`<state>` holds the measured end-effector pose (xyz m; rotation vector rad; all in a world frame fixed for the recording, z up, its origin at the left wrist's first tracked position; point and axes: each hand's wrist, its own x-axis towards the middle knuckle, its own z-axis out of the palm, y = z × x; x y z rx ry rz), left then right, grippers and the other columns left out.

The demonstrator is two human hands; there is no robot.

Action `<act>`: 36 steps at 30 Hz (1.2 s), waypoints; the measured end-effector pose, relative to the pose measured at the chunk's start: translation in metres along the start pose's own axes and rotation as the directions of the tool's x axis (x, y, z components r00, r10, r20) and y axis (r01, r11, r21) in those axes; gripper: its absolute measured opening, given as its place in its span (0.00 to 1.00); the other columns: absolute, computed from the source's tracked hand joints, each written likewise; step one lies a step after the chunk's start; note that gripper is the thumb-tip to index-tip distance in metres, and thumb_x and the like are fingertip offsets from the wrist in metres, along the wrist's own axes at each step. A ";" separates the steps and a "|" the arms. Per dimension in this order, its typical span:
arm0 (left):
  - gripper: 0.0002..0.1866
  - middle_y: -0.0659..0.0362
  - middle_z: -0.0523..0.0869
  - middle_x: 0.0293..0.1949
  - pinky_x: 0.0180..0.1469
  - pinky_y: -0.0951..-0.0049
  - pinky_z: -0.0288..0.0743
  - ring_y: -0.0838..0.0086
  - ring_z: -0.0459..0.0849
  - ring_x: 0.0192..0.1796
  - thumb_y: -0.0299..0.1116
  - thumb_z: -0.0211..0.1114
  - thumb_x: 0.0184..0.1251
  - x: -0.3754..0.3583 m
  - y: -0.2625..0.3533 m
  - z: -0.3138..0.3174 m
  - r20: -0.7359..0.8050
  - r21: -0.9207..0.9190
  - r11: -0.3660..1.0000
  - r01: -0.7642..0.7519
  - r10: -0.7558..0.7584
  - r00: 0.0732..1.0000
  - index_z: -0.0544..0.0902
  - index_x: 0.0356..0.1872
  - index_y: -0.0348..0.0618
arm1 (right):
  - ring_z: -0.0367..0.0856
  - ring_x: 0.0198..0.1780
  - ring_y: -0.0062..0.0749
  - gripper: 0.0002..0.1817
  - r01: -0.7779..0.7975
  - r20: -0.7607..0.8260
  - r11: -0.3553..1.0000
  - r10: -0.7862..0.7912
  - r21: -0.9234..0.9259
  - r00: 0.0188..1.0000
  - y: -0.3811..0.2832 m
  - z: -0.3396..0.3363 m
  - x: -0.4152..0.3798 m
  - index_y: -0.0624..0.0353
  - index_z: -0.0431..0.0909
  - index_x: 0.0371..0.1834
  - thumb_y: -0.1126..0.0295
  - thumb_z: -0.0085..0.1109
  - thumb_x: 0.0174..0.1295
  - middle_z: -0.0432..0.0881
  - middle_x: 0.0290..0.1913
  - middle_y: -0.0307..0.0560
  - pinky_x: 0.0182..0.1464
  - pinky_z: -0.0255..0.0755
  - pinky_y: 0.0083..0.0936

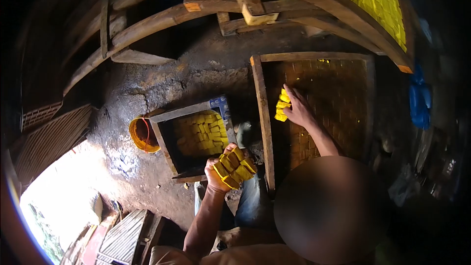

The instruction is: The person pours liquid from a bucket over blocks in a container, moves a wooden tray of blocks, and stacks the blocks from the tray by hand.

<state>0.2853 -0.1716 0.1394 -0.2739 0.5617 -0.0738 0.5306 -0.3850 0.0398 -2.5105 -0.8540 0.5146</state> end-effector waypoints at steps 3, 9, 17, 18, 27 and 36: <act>0.32 0.47 0.77 0.51 0.59 0.45 0.70 0.48 0.77 0.55 0.46 0.61 0.43 -0.014 0.006 -0.018 0.016 -0.008 1.000 0.019 -0.018 1.000 0.74 0.54 0.46 | 0.66 0.64 0.60 0.52 -0.057 0.185 0.996 0.069 -0.068 0.980 -0.045 -0.023 -0.006 0.41 0.61 0.73 0.64 0.73 0.37 0.56 0.72 0.60 0.65 0.63 0.49; 0.32 0.46 0.78 0.51 0.60 0.45 0.69 0.48 0.77 0.55 0.45 0.62 0.46 -0.039 0.014 -0.055 0.052 -0.040 0.999 0.016 -0.014 0.999 0.72 0.55 0.44 | 0.69 0.62 0.57 0.34 0.025 -0.040 0.999 -0.024 0.034 0.999 0.006 0.044 -0.009 0.51 0.74 0.52 0.77 0.70 0.33 0.59 0.66 0.58 0.59 0.70 0.43; 0.33 0.50 0.78 0.47 0.60 0.51 0.71 0.53 0.79 0.51 0.45 0.61 0.44 -0.108 0.058 -0.078 0.031 0.007 0.996 -0.090 0.090 0.995 0.70 0.56 0.43 | 0.75 0.46 0.27 0.31 -0.113 0.051 0.559 0.126 0.822 0.991 -0.106 0.002 -0.038 0.56 0.68 0.58 0.74 0.69 0.48 0.73 0.48 0.40 0.51 0.74 0.26; 0.33 0.50 0.78 0.47 0.60 0.51 0.71 0.52 0.79 0.51 0.45 0.61 0.44 -0.116 0.063 -0.085 0.022 -0.015 0.994 -0.104 0.104 0.994 0.70 0.56 0.43 | 0.75 0.47 0.27 0.31 -0.160 0.134 0.437 0.090 0.885 0.987 -0.124 0.021 -0.046 0.55 0.69 0.58 0.73 0.69 0.47 0.74 0.48 0.40 0.51 0.74 0.26; 0.35 0.49 0.77 0.48 0.59 0.51 0.71 0.54 0.77 0.53 0.48 0.64 0.42 -0.188 0.118 -0.120 -0.061 0.014 0.968 -0.252 0.252 0.966 0.72 0.54 0.41 | 0.72 0.58 0.66 0.32 0.295 0.030 0.870 -0.333 0.394 0.942 -0.273 0.277 0.018 0.51 0.74 0.50 0.79 0.71 0.35 0.59 0.63 0.62 0.54 0.76 0.44; 0.34 0.46 0.77 0.49 0.57 0.45 0.70 0.49 0.77 0.53 0.48 0.64 0.40 -0.222 0.145 -0.172 -0.121 -0.108 0.962 -0.252 0.239 0.963 0.73 0.53 0.45 | 0.62 0.66 0.74 0.36 -0.059 0.162 0.969 0.020 0.240 0.987 -0.263 0.417 0.047 0.70 0.58 0.68 0.76 0.57 0.54 0.65 0.65 0.76 0.66 0.62 0.50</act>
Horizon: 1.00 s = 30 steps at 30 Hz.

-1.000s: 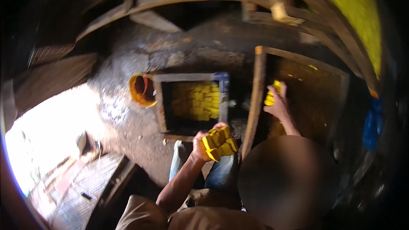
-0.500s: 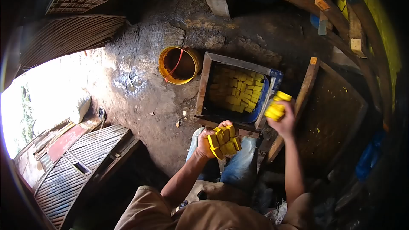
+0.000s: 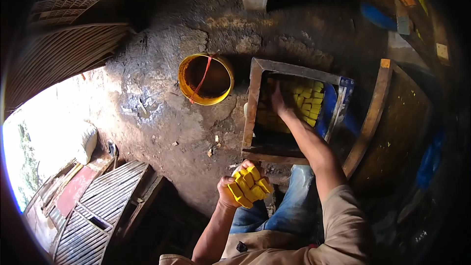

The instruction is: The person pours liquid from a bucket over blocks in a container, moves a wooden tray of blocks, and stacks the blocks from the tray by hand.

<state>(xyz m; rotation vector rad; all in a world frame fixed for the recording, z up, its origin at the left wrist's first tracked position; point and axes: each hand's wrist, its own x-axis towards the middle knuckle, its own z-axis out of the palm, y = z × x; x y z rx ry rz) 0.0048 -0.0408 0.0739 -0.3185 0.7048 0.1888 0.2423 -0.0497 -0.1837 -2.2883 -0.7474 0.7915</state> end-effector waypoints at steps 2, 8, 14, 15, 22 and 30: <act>0.31 0.49 0.74 0.49 0.55 0.47 0.70 0.50 0.75 0.51 0.50 0.63 0.42 -0.005 0.004 0.000 -0.004 0.049 0.999 -0.004 0.004 1.000 0.75 0.51 0.48 | 0.64 0.65 0.74 0.38 0.046 0.138 0.980 -0.019 -0.192 0.990 -0.034 -0.035 -0.013 0.74 0.56 0.69 0.75 0.59 0.54 0.67 0.63 0.77 0.67 0.60 0.52; 0.31 0.49 0.75 0.48 0.55 0.46 0.70 0.48 0.75 0.52 0.50 0.63 0.43 -0.006 0.008 0.006 0.009 0.048 0.999 0.003 -0.003 1.000 0.75 0.51 0.48 | 0.65 0.65 0.71 0.46 0.210 0.176 0.842 -0.139 -0.497 0.975 -0.026 -0.030 -0.029 0.75 0.54 0.71 0.72 0.65 0.47 0.63 0.66 0.78 0.68 0.60 0.52; 0.33 0.47 0.76 0.51 0.58 0.45 0.69 0.46 0.76 0.54 0.49 0.63 0.42 -0.005 0.011 0.004 0.065 -0.003 0.999 0.036 -0.035 0.997 0.73 0.54 0.48 | 0.61 0.71 0.63 0.40 0.246 0.464 0.880 -0.034 -0.406 0.885 -0.025 -0.043 -0.020 0.70 0.55 0.72 0.74 0.55 0.53 0.60 0.70 0.73 0.73 0.58 0.46; 0.34 0.47 0.76 0.51 0.58 0.45 0.69 0.46 0.76 0.54 0.49 0.63 0.42 -0.005 0.012 0.006 0.081 -0.020 0.999 0.043 -0.041 0.996 0.73 0.54 0.48 | 0.61 0.71 0.60 0.43 0.385 0.228 0.883 -0.330 -0.270 0.916 0.023 -0.006 -0.021 0.69 0.54 0.72 0.80 0.55 0.48 0.60 0.70 0.74 0.73 0.59 0.43; 0.33 0.47 0.75 0.49 0.54 0.46 0.71 0.48 0.74 0.52 0.51 0.63 0.43 0.010 0.011 0.012 0.054 0.067 0.997 0.048 -0.051 0.997 0.74 0.54 0.50 | 0.70 0.64 0.58 0.33 -0.074 0.208 0.927 0.159 -0.366 0.965 -0.006 -0.015 -0.006 0.71 0.66 0.63 0.82 0.50 0.47 0.73 0.61 0.63 0.65 0.67 0.43; 0.31 0.46 0.77 0.53 0.56 0.42 0.71 0.45 0.77 0.54 0.51 0.58 0.49 0.058 0.024 0.017 0.063 0.133 0.990 0.045 -0.054 0.997 0.71 0.55 0.46 | 0.73 0.31 0.24 0.22 0.155 -0.147 0.898 -0.102 0.411 0.984 -0.052 -0.101 -0.057 0.59 0.74 0.56 0.80 0.58 0.55 0.78 0.40 0.43 0.35 0.73 0.24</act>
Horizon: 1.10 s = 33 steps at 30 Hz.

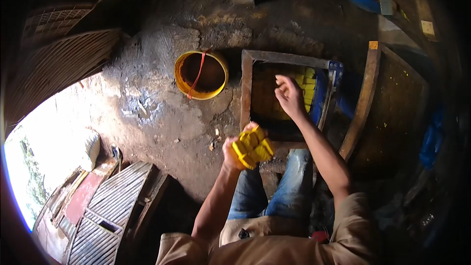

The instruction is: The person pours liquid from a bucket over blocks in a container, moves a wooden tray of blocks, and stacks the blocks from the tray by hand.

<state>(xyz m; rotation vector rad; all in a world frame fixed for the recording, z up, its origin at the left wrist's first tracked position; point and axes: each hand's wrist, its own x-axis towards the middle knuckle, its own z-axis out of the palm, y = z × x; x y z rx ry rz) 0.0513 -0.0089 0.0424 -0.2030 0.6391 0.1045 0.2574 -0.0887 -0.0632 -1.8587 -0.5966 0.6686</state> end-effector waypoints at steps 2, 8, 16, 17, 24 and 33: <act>0.31 0.46 0.78 0.54 0.57 0.45 0.72 0.49 0.78 0.55 0.50 0.58 0.50 0.018 -0.002 -0.009 0.008 -0.008 0.999 -0.034 0.034 0.999 0.71 0.55 0.45 | 0.76 0.34 0.24 0.18 -0.086 0.120 0.995 0.079 0.053 0.990 -0.057 -0.021 -0.033 0.60 0.75 0.55 0.73 0.59 0.61 0.79 0.39 0.42 0.35 0.74 0.23; 0.25 0.55 0.81 0.49 0.56 0.63 0.77 0.63 0.81 0.51 0.48 0.53 0.64 0.046 -0.009 -0.016 -0.089 0.191 0.980 0.052 -0.036 0.995 0.74 0.59 0.47 | 0.75 0.58 0.46 0.37 -0.118 0.310 0.992 0.124 -0.037 0.943 -0.112 -0.003 -0.085 0.64 0.71 0.60 0.57 0.71 0.48 0.75 0.57 0.52 0.61 0.70 0.35; 0.40 0.43 0.78 0.51 0.50 0.59 0.80 0.58 0.83 0.50 0.55 0.58 0.68 0.038 0.008 0.002 -0.141 0.422 0.873 0.246 -0.205 0.969 0.51 0.75 0.56 | 0.80 0.46 0.32 0.28 -0.681 0.367 0.503 0.588 0.531 0.721 -0.076 -0.029 -0.059 0.49 0.71 0.58 0.70 0.67 0.50 0.76 0.53 0.44 0.43 0.80 0.25; 0.40 0.43 0.78 0.52 0.51 0.59 0.79 0.57 0.83 0.50 0.57 0.57 0.67 0.034 0.012 0.000 -0.115 0.425 0.878 0.221 -0.190 0.975 0.53 0.75 0.53 | 0.82 0.37 0.30 0.29 -0.677 0.291 0.500 0.644 0.539 0.707 -0.072 -0.029 -0.050 0.46 0.68 0.61 0.71 0.64 0.54 0.76 0.52 0.44 0.33 0.80 0.20; 0.40 0.45 0.77 0.50 0.53 0.57 0.77 0.54 0.81 0.51 0.59 0.56 0.65 0.004 0.027 -0.012 -0.007 0.420 0.904 0.084 -0.089 0.996 0.60 0.72 0.46 | 0.76 0.48 0.33 0.33 -0.037 -0.557 0.958 0.197 0.285 0.806 0.052 0.061 0.010 0.50 0.65 0.59 0.78 0.69 0.48 0.73 0.50 0.44 0.47 0.76 0.28; 0.42 0.45 0.77 0.50 0.56 0.57 0.75 0.53 0.80 0.52 0.58 0.61 0.58 -0.012 0.021 -0.016 -0.010 0.398 0.916 0.057 -0.058 0.998 0.61 0.69 0.44 | 0.76 0.48 0.35 0.36 -0.361 -0.737 0.914 0.113 -0.186 0.666 0.116 0.111 0.051 0.50 0.62 0.65 0.68 0.71 0.52 0.75 0.52 0.50 0.49 0.71 0.35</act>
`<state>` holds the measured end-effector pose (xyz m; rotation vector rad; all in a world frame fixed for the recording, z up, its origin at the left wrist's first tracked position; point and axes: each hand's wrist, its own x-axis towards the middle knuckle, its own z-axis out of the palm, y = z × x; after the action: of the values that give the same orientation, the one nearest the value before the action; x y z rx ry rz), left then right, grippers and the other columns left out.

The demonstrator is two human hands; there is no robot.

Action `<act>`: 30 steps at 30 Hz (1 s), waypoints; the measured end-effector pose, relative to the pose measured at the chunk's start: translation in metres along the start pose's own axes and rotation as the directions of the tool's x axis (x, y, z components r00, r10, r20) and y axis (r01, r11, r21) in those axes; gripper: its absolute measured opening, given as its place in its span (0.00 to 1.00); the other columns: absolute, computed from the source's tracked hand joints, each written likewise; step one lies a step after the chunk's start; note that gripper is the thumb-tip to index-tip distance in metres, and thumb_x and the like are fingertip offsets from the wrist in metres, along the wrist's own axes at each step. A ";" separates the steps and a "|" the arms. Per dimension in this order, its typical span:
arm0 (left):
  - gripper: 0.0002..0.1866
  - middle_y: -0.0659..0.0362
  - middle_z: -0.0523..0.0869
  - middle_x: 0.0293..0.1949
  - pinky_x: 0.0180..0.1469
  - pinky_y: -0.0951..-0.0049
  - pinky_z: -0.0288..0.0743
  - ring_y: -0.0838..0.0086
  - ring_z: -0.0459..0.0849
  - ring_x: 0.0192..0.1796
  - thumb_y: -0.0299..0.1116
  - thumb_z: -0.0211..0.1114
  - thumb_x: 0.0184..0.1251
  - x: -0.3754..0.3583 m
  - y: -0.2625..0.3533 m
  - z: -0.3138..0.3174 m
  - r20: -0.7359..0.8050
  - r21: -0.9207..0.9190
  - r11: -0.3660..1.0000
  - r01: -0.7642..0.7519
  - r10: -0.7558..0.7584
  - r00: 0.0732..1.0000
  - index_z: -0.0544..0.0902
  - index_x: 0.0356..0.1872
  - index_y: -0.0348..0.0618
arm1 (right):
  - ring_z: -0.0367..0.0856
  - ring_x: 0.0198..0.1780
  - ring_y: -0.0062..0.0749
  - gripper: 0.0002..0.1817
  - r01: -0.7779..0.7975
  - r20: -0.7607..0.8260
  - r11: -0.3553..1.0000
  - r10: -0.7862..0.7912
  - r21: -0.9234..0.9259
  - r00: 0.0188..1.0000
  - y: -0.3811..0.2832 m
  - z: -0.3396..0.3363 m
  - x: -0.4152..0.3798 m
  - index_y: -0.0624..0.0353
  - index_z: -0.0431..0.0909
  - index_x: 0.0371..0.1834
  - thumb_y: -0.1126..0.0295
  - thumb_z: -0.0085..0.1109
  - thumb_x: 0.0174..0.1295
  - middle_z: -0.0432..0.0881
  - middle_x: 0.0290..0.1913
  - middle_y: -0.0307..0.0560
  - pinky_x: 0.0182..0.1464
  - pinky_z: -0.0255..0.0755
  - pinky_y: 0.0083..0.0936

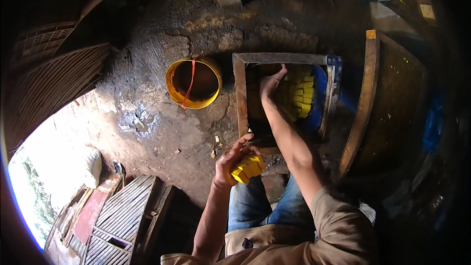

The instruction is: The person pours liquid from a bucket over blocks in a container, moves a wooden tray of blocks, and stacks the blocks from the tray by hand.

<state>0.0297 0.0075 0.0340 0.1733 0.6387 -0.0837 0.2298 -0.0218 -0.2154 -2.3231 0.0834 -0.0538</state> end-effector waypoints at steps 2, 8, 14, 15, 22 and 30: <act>0.41 0.45 0.77 0.50 0.56 0.56 0.75 0.53 0.80 0.53 0.56 0.60 0.60 0.003 -0.002 -0.001 -0.006 -0.033 0.999 -0.030 0.030 1.000 0.62 0.69 0.43 | 0.77 0.46 0.34 0.38 0.018 0.071 0.998 -0.023 0.061 0.997 -0.009 -0.023 0.000 0.50 0.59 0.67 0.66 0.71 0.55 0.75 0.52 0.50 0.46 0.72 0.34; 0.30 0.52 0.79 0.50 0.54 0.59 0.77 0.57 0.81 0.52 0.49 0.56 0.67 0.035 -0.004 0.020 -0.049 -0.064 0.980 -0.187 0.184 0.982 0.65 0.65 0.43 | 0.77 0.35 0.21 0.23 -0.328 0.561 0.813 0.001 0.482 0.828 -0.066 -0.193 -0.020 0.56 0.70 0.60 0.63 0.63 0.65 0.81 0.44 0.43 0.36 0.73 0.17; 0.29 0.55 0.76 0.55 0.55 0.63 0.77 0.62 0.79 0.53 0.50 0.57 0.68 0.100 -0.025 0.061 -0.283 0.064 0.977 -0.204 0.213 0.935 0.66 0.64 0.44 | 0.61 0.72 0.40 0.42 -0.314 0.823 0.866 -0.172 0.388 0.542 -0.090 -0.257 -0.040 0.55 0.60 0.73 0.52 0.63 0.55 0.59 0.73 0.52 0.72 0.53 0.40; 0.30 0.56 0.74 0.56 0.54 0.64 0.77 0.64 0.79 0.52 0.51 0.58 0.68 0.108 -0.024 0.079 -0.415 0.144 0.975 -0.171 0.216 0.884 0.66 0.65 0.44 | 0.63 0.71 0.36 0.33 -0.696 0.905 0.669 0.084 0.260 0.418 -0.086 -0.259 -0.042 0.56 0.65 0.70 0.54 0.56 0.62 0.64 0.72 0.46 0.71 0.55 0.40; 0.33 0.58 0.66 0.70 0.70 0.64 0.48 0.68 0.59 0.72 0.51 0.56 0.66 0.131 -0.019 0.063 -0.468 0.362 0.907 -0.217 0.378 0.799 0.65 0.69 0.50 | 0.82 0.36 0.28 0.23 -0.673 0.682 0.608 0.277 0.421 0.677 -0.038 -0.197 0.026 0.53 0.61 0.59 0.66 0.58 0.63 0.78 0.46 0.45 0.34 0.75 0.22; 0.29 0.54 0.73 0.66 0.64 0.59 0.66 0.63 0.73 0.66 0.53 0.54 0.68 0.058 -0.027 0.029 -0.312 0.224 0.964 -0.143 0.210 0.927 0.68 0.65 0.49 | 0.68 0.59 0.39 0.51 -0.098 -0.031 0.910 0.120 0.403 0.992 0.018 -0.060 0.058 0.54 0.53 0.69 0.80 0.75 0.41 0.65 0.59 0.50 0.60 0.69 0.32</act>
<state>0.0897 -0.0256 0.0181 0.4442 0.9510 0.0600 0.2830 -0.0825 -0.1868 -1.9014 0.2105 -0.0720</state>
